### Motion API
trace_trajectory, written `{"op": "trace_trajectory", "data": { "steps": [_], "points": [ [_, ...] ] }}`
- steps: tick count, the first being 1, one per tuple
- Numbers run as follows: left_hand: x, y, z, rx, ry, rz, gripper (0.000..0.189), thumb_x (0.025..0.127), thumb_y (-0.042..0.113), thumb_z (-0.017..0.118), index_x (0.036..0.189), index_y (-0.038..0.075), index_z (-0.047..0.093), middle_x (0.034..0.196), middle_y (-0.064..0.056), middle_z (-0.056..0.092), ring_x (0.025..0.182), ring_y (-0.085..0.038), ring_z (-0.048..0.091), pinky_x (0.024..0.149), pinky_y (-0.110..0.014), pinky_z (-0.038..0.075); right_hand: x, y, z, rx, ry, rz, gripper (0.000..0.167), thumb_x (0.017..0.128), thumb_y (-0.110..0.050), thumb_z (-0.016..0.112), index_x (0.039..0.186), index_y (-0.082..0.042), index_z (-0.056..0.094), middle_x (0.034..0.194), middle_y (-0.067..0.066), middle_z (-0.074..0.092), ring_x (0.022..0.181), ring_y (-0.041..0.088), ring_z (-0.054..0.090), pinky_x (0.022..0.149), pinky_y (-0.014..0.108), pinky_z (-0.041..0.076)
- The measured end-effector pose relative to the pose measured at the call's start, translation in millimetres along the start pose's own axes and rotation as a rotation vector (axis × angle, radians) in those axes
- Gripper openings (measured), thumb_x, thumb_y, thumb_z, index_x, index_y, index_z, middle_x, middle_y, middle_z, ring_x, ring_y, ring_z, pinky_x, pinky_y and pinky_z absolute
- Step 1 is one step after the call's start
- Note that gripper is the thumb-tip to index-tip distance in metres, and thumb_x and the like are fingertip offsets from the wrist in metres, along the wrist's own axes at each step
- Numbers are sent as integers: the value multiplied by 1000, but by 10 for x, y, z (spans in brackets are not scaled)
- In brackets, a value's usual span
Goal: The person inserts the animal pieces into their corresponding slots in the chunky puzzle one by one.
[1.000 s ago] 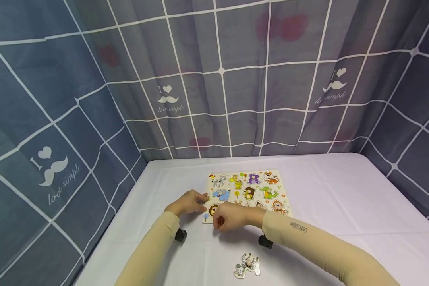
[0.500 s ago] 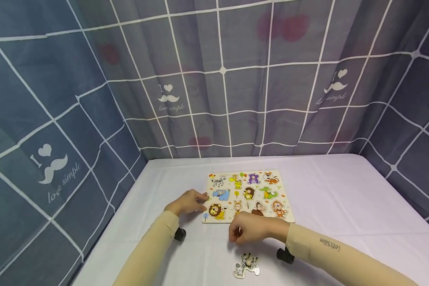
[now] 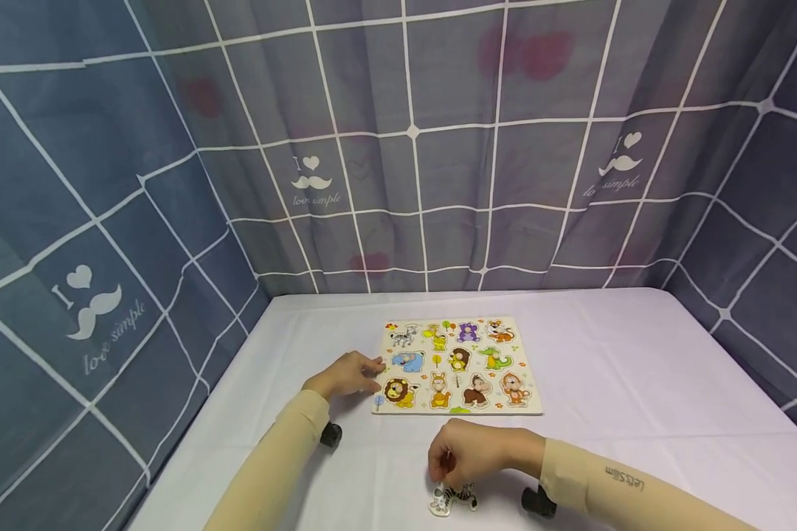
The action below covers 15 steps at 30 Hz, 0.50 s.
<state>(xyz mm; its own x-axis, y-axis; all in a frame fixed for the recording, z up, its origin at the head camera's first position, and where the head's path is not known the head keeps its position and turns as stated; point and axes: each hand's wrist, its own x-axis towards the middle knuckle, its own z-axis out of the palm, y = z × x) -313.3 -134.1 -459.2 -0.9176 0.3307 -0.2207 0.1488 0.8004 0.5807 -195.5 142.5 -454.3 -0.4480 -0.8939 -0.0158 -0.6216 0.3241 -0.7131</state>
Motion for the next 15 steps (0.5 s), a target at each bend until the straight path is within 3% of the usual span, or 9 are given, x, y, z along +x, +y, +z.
{"op": "trace_trajectory", "data": {
  "steps": [7, 15],
  "points": [
    [-1, -4, -10, -21, 6, -8, 46, 80, 19, 82, 125, 15, 70, 145, 2, 57, 140, -31, 48, 122, -50, 32, 16, -64, -12, -105, -52, -40, 20, 74, 6, 74, 85, -10, 72, 75, -8, 69, 69, -13, 50, 64, 9, 53],
    [-6, 4, -3, -26, -5, -1, 47, 81, 21, 82, 126, 15, 69, 145, 3, 57, 141, -31, 46, 123, -50, 30, -31, -70, -15, -138, -105, 35, 27, 71, 9, 74, 87, -12, 72, 78, -12, 67, 71, -11, 52, 67, 9, 52]
  ]
}}
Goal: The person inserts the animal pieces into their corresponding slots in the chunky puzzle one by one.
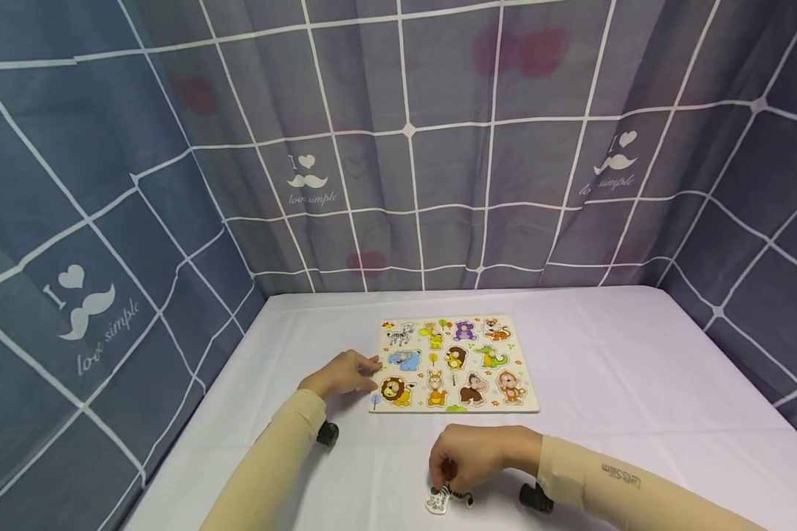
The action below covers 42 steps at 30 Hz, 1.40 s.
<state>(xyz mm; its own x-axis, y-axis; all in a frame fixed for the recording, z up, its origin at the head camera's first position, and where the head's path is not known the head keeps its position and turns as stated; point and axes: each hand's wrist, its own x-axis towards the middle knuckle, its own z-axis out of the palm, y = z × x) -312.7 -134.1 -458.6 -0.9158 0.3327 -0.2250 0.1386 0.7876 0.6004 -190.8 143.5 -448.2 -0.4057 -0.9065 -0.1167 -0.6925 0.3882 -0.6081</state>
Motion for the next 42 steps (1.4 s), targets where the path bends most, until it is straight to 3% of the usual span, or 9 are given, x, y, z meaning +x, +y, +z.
{"op": "trace_trajectory", "data": {
  "steps": [9, 20, 31, 42],
  "points": [
    [-8, 16, -5, 4, 9, -27, 47, 81, 21, 81, 126, 18, 69, 146, 5, 56, 142, -30, 45, 123, -50, 29, -34, 59, 20, -38, -7, -50, 26, 71, 8, 73, 85, -14, 72, 77, -12, 68, 70, -12, 50, 65, 7, 51],
    [-11, 17, 8, -5, 13, -34, 47, 81, 21, 82, 126, 17, 69, 145, 6, 56, 140, -30, 46, 123, -49, 30, -18, 16, 13, -56, -33, -28, 22, 73, 6, 73, 82, -14, 71, 73, -13, 65, 66, -12, 46, 62, 8, 49],
    [-13, 27, 6, -2, 5, -41, 46, 80, 20, 82, 125, 17, 70, 145, 5, 57, 140, -31, 47, 122, -50, 31, 1, 50, 31, -59, 39, -48, 22, 73, 4, 72, 85, -14, 74, 73, -12, 68, 65, -12, 47, 60, 7, 49],
    [6, 5, 13, 4, 2, -26, 47, 80, 22, 82, 125, 17, 70, 145, 4, 57, 139, -31, 48, 121, -51, 32, 127, 95, -30, -59, 150, -17, 18, 76, 1, 73, 80, -16, 74, 71, -17, 65, 62, -12, 47, 58, 9, 49]
  ]
}}
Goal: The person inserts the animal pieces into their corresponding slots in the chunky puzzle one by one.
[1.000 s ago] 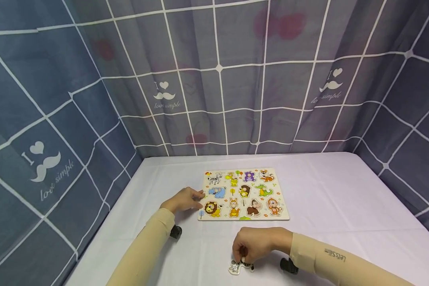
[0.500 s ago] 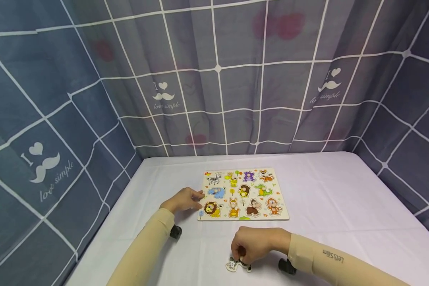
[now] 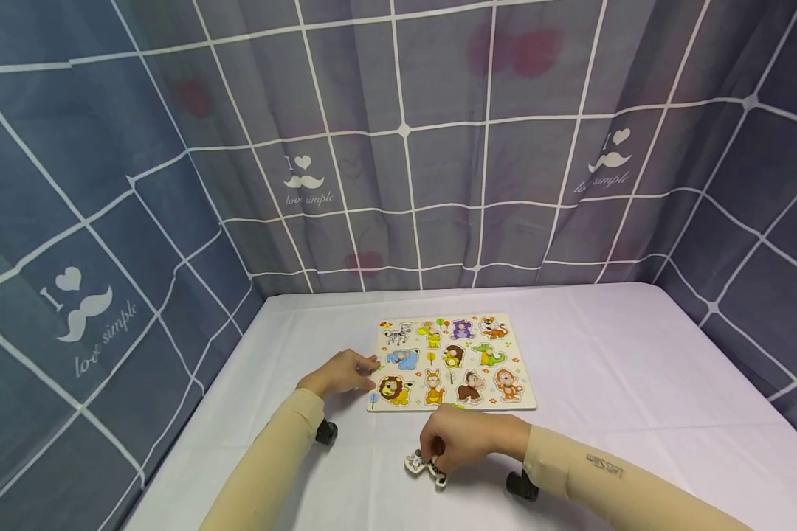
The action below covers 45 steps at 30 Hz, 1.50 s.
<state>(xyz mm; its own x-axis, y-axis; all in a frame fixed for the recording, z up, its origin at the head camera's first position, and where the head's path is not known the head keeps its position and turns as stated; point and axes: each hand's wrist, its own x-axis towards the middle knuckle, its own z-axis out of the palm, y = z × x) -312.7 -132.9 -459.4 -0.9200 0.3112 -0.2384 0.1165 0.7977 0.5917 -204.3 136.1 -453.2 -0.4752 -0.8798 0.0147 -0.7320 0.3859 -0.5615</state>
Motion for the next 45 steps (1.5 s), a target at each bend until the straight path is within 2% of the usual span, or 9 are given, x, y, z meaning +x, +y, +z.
{"op": "trace_trajectory", "data": {
  "steps": [8, 14, 23, 29, 38, 45],
  "points": [
    [14, -28, 13, -20, -3, 35, 47, 80, 19, 82, 125, 12, 70, 144, 2, 57, 143, -30, 45, 123, -49, 30, 79, 62, -16, 79, 82, 51, 15, 76, 0, 74, 84, -12, 76, 76, -9, 73, 64, -10, 54, 59, 13, 53],
    [1, -16, 5, -22, 6, 33, 47, 80, 19, 82, 125, 12, 69, 144, 3, 58, 144, -30, 44, 124, -49, 28, 153, 135, -48, 87, 153, 134, 14, 77, -1, 75, 84, -14, 77, 77, -11, 71, 66, -8, 57, 60, 14, 55],
    [-12, -7, 2, -18, 8, 22, 47, 80, 18, 83, 125, 12, 70, 145, 2, 57, 144, -30, 43, 124, -49, 29, 238, 224, -118, 244, 275, 202, 17, 76, 5, 72, 81, -11, 77, 75, -6, 74, 64, -1, 64, 61, 20, 59],
    [-6, -19, 0, -5, 10, 38, 47, 79, 17, 83, 124, 11, 70, 144, 2, 58, 143, -30, 45, 123, -49, 30, 287, 271, -135, 236, 329, 247, 16, 76, 3, 71, 79, -12, 76, 76, -6, 73, 65, 1, 64, 62, 21, 59],
    [11, -25, -3, -9, 8, 51, 46, 80, 17, 82, 124, 11, 70, 144, -1, 58, 142, -30, 46, 122, -48, 32, 381, 288, -193, 232, 386, 325, 16, 75, 3, 71, 77, -12, 76, 73, -5, 72, 60, 7, 63, 55, 24, 57],
    [23, -39, 14, -8, 9, 39, 47, 79, 17, 83, 124, 12, 70, 144, 1, 58, 141, -30, 47, 122, -49, 31, 475, 349, -251, 175, 469, 399, 12, 78, -1, 74, 77, -12, 76, 75, -4, 72, 69, 8, 61, 60, 22, 55]
  ]
}}
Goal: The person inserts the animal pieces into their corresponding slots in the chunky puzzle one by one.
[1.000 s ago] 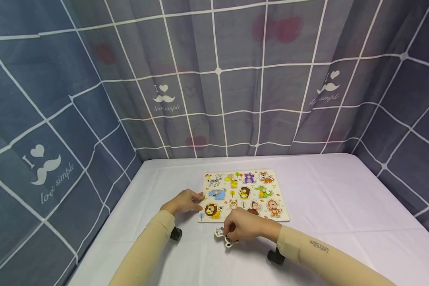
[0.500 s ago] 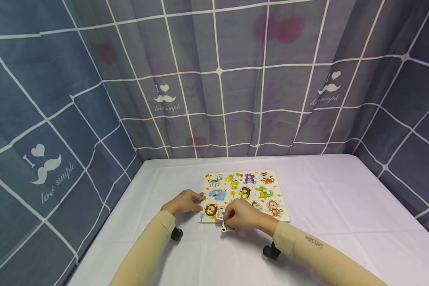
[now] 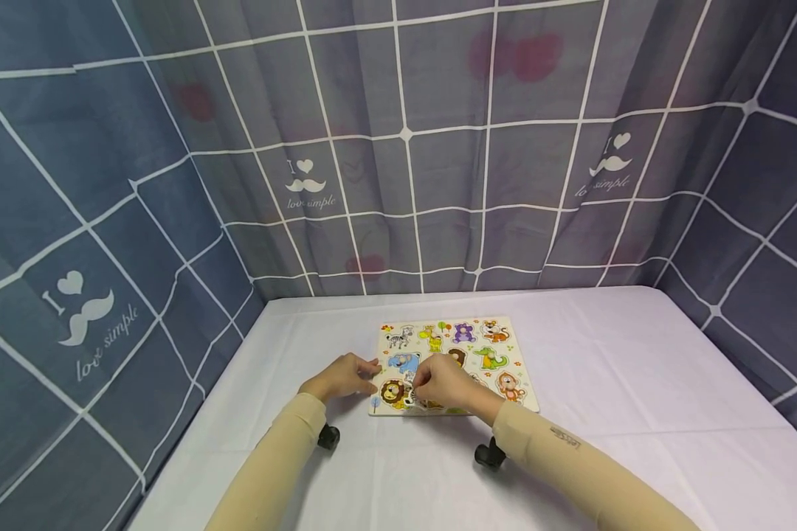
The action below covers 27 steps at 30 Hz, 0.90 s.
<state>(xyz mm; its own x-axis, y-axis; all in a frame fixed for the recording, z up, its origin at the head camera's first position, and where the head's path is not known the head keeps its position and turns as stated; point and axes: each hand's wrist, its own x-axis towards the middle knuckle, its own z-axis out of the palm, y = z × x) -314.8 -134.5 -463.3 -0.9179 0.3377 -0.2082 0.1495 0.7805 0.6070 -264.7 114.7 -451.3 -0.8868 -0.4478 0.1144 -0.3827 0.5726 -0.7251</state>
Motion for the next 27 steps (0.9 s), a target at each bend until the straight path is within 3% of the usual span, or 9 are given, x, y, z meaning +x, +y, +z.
{"op": "trace_trajectory", "data": {
  "steps": [16, 21, 27],
  "points": [
    [-22, 24, -10, -1, -7, -23, 47, 81, 22, 81, 126, 15, 69, 144, 4, 58, 141, -31, 46, 123, -51, 29, 233, 63, -30, 20, 120, 193, 3, 81, -4, 74, 82, -5, 76, 75, 0, 71, 64, 12, 60, 56, 24, 53],
    [-12, 18, -4, 1, -9, -22, 47, 80, 22, 82, 126, 15, 69, 144, 4, 58, 140, -31, 47, 122, -51, 30, 318, 118, -50, -11, 155, 203, 5, 80, -4, 73, 82, -6, 77, 80, 0, 73, 69, 12, 61, 62, 24, 53],
    [-8, 18, -16, 4, -8, -18, 48, 80, 21, 82, 125, 14, 70, 144, 5, 58, 139, -30, 47, 123, -50, 30, 438, 158, -50, -31, 162, 202, 5, 79, -3, 72, 77, -6, 76, 78, 1, 72, 63, 12, 59, 56, 23, 51]
  ]
}}
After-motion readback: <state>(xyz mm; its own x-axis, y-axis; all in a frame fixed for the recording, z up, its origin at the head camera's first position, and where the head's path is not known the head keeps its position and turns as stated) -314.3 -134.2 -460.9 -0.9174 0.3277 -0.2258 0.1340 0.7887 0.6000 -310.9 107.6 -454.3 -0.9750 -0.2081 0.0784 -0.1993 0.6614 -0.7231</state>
